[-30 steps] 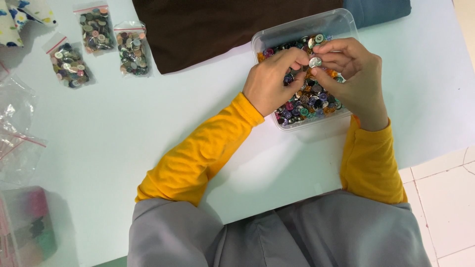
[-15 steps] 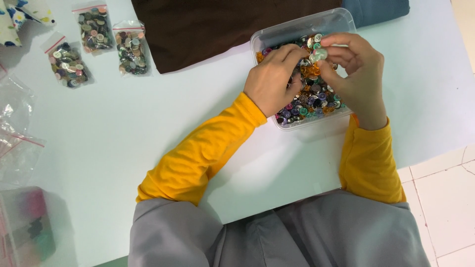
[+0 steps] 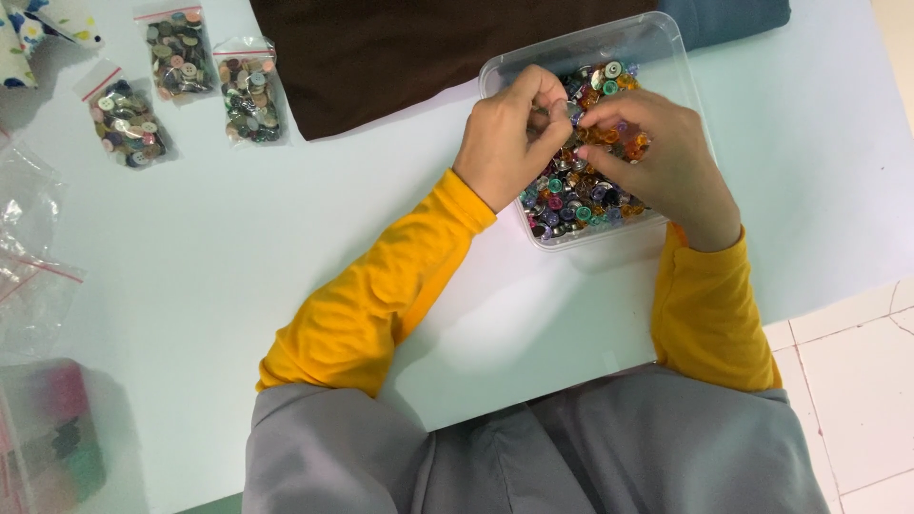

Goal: The person sorts colorful buttons from a clear plastic container onto a white table, then places pink buttons into a small zip-top bag and seals it. The person continues sorting green buttons from the container onto the table.

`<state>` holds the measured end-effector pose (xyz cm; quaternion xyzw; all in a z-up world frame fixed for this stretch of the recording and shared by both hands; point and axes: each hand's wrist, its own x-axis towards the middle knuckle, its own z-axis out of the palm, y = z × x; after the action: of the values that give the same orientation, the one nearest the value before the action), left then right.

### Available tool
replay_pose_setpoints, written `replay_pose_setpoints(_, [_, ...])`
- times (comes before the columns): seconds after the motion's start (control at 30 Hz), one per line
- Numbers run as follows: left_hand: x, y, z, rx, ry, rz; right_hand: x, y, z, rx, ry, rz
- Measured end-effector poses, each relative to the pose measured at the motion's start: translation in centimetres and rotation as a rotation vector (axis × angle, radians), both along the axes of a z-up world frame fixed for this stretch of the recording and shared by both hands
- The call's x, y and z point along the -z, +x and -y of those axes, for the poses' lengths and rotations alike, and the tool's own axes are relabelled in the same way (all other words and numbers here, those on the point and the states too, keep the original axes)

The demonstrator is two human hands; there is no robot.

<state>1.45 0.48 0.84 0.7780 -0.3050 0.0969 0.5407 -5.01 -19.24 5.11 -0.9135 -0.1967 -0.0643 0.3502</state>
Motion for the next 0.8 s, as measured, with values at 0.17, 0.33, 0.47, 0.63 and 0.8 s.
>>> replay_pose_setpoints(0.17, [1.3,-0.6,0.7,-0.048,0.190,0.110,1.9,0.4,0.8,0.016,-0.150,-0.237])
replay_pose_setpoints(0.33, [0.9,-1.0,0.8,-0.043,0.284,0.082,2.0,0.3,0.9,0.054,-0.098,-0.180])
replay_pose_setpoints(0.47, [0.8,-1.2,0.8,-0.070,0.312,0.115,1.9,0.2,0.8,0.086,-0.135,0.018])
replay_pose_setpoints(0.63, [1.0,-1.2,0.9,-0.060,0.326,0.065,1.6,0.8,-0.5,-0.079,-0.168,0.017])
replay_pose_setpoints(0.8, [1.2,-1.1,1.1,-0.053,0.320,0.081,2.5,1.3,-0.5,-0.172,-0.265,-0.064])
